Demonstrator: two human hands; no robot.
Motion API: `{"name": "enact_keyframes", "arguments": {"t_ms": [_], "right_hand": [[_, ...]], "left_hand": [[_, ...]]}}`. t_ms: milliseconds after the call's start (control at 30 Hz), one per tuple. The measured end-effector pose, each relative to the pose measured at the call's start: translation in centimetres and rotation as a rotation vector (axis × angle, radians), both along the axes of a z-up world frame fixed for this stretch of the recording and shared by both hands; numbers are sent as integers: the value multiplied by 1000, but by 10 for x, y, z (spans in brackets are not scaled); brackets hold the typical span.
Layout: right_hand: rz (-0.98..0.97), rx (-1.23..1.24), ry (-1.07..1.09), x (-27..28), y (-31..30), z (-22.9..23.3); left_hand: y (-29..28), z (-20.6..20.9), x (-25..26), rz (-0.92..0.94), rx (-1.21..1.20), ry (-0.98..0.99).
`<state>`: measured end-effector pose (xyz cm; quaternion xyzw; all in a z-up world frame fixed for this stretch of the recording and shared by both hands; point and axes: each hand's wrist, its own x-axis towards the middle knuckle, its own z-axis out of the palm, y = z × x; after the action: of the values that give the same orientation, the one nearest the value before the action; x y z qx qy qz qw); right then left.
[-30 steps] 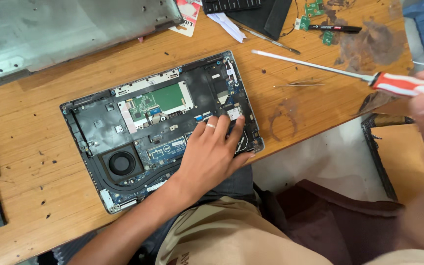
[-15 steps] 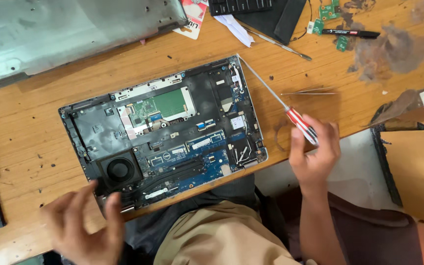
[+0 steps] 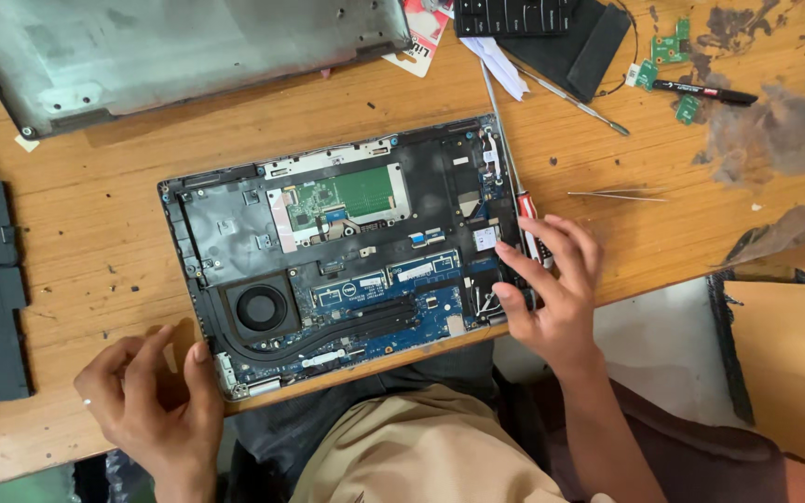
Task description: The person uses tweezers to adjust a small component on the motherboard, then uses a screwdriver to tighten several screws around the laptop chassis. They place the battery back into the laptop and secure it with screws.
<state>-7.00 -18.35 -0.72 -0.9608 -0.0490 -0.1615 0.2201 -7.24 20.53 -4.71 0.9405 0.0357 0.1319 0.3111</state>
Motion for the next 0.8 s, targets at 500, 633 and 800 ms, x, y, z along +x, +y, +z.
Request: {"name": "enact_keyframes", "arguments": {"t_ms": [500,633,800], "right_hand": [[-164,112,-189,1,11,-11],[-171,85,-171,0,13,-11],[-183,92,-158,-1,16,-9]], "left_hand": [[-1,9,16,-114,67,-139],[-1,17,19,-178,81,-175],[-2,28,25,-209,76,-208]]}}
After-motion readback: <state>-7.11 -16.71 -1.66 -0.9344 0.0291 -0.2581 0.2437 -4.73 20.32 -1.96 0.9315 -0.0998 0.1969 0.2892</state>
